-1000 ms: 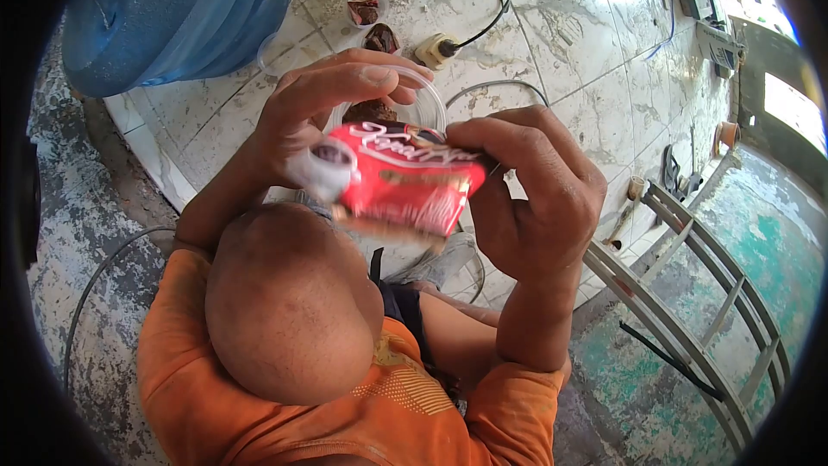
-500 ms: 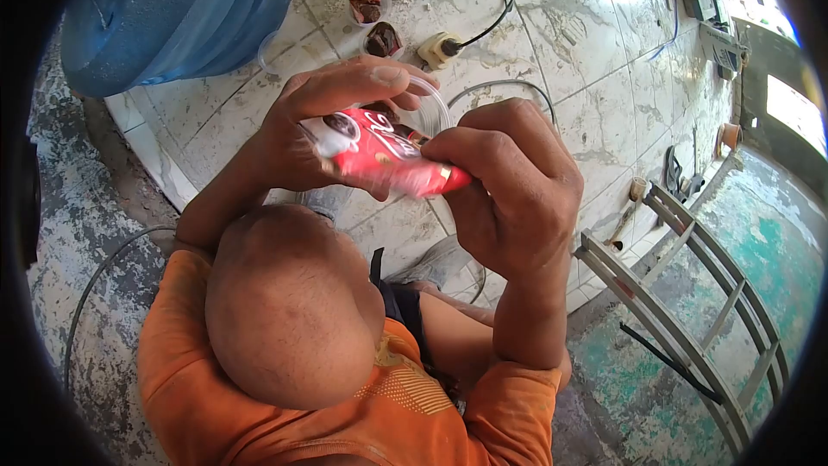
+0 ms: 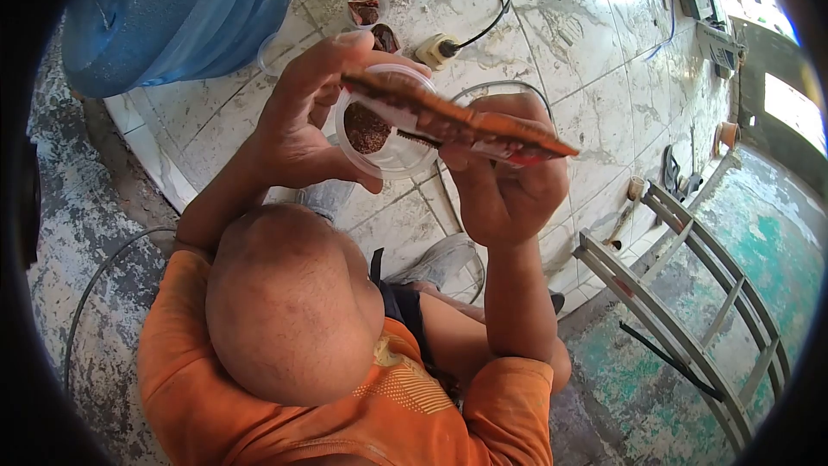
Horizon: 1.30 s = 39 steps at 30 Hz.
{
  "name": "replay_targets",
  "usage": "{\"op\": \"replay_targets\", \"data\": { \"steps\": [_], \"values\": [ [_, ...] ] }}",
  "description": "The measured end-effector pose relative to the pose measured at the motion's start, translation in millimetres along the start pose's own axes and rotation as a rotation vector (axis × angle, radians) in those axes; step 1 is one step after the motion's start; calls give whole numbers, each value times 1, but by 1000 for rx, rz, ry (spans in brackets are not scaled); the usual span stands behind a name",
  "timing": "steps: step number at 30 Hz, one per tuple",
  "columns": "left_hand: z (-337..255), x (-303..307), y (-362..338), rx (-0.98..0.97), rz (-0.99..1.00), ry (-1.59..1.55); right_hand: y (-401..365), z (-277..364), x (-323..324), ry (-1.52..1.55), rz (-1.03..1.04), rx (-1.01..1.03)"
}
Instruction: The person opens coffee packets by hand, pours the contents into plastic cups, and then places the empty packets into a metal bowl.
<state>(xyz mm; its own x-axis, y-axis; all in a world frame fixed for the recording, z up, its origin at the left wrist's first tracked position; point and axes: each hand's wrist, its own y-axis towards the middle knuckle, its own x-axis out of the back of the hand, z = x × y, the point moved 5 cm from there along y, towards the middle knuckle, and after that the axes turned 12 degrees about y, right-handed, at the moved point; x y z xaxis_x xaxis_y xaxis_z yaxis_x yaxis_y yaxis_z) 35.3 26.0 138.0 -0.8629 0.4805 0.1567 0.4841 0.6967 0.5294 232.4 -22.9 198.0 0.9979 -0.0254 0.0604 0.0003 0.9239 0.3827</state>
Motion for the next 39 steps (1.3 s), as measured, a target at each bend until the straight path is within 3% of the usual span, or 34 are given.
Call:
{"op": "replay_targets", "data": {
  "steps": [6,10,12,14,19,24,28,30,36,38,39],
  "values": [
    [-1,-2,-1,21,6,27,9,5,-8,-148,102,53],
    [4,-3,0,25,-117,-38,9,3,0,-200,17,-87],
    [1,0,0,2,-115,-25,12,3,-2,-151,35,-76],
    [-3,0,2,-17,4,92,14,9,-10,-372,152,-79],
    [-4,0,2,8,16,117,21,17,-18,-453,241,73],
    [3,-5,0,32,0,66,17,7,-11,-264,78,-159],
    [-5,0,2,30,-4,113,17,8,-8,-293,183,-117],
    [-7,0,2,18,-6,168,22,16,-13,-471,182,-33],
    [-4,-5,6,14,45,182,22,17,-13,-440,235,-87],
    [0,-9,5,41,50,166,18,11,-7,-374,15,-204],
    [0,-11,4,45,48,117,21,11,-1,-474,185,-233]
  ]
}}
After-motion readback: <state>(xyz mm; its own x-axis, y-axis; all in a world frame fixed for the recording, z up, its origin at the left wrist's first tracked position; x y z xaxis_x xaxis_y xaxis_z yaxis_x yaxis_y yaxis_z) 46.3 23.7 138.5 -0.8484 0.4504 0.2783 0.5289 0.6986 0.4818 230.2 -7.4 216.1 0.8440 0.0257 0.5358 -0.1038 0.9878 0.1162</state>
